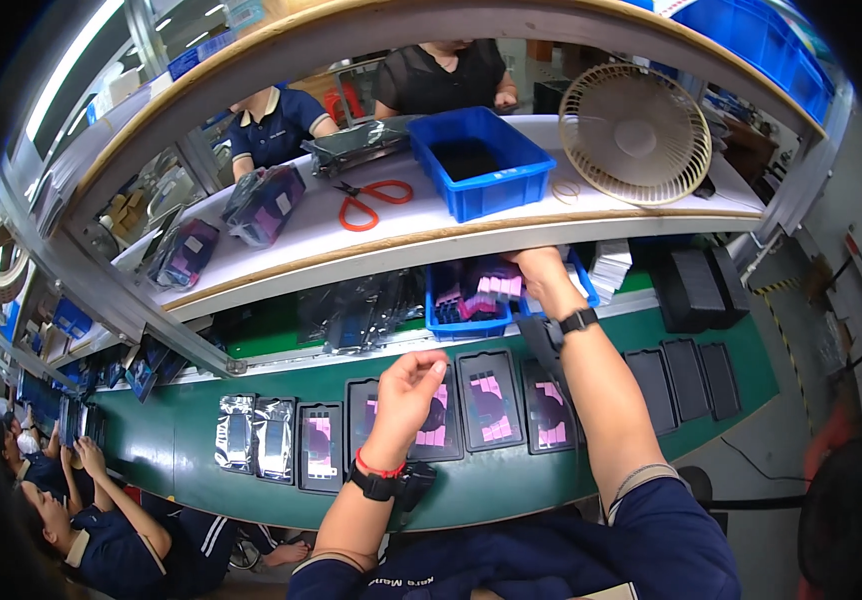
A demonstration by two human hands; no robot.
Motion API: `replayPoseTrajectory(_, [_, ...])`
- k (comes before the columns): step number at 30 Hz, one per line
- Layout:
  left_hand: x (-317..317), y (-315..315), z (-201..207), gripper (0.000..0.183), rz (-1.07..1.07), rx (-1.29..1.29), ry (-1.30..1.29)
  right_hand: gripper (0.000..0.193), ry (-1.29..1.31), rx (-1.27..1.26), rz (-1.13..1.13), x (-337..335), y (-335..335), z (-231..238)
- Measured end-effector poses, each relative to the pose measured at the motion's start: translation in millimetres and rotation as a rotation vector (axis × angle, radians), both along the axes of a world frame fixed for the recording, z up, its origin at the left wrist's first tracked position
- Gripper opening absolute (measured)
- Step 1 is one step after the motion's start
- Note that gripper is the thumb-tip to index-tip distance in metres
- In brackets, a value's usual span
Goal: Placing electronic components into plastic trays with paper inserts and then into antistatic bags.
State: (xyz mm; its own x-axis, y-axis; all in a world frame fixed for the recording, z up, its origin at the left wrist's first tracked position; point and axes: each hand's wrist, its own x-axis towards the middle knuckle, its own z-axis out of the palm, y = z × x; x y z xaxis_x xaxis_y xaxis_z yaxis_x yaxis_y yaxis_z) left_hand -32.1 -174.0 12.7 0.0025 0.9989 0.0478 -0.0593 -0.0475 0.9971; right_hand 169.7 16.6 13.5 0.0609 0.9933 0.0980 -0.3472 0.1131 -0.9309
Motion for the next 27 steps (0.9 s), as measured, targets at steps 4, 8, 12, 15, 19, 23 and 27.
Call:
replayPoseTrajectory(4, [50.7,8.0,3.6,0.047,-0.276,-0.357,-0.39,0.017,-0.183,-0.084,0.188,31.3,-88.4,1.7])
replayPoseTrajectory(8, [103.6,8.6,-12.4,0.03,-0.581,-0.486,-0.738,0.014,-0.372,-0.078,0.214,58.1,-154.5,4.9])
replayPoseTrajectory(12, [138.1,-4.8,-28.4,0.025,-0.597,-0.489,-0.669,0.013,-0.345,-0.088,0.051,101.5,-187.7,0.2])
replayPoseTrajectory(15, [150.2,-11.7,-39.6,0.023,-0.495,-0.516,-0.667,0.018,-0.258,-0.149,-0.014,137.7,-194.0,-17.8])
replayPoseTrajectory(19, [154.4,-10.2,-44.0,0.021,-0.352,-0.499,-0.574,0.034,-1.113,-0.276,-0.11,142.0,-207.5,-20.6])
replayPoseTrajectory(23, [167.2,-10.3,-43.8,0.019,-0.226,-0.406,-0.536,0.04,-1.328,0.103,-0.559,138.4,-220.7,-29.0])
replayPoseTrajectory(27, [177.8,-9.8,-39.1,0.022,-0.208,-0.425,-0.53,0.029,-1.159,-0.02,-0.422,145.7,-223.4,-25.4])
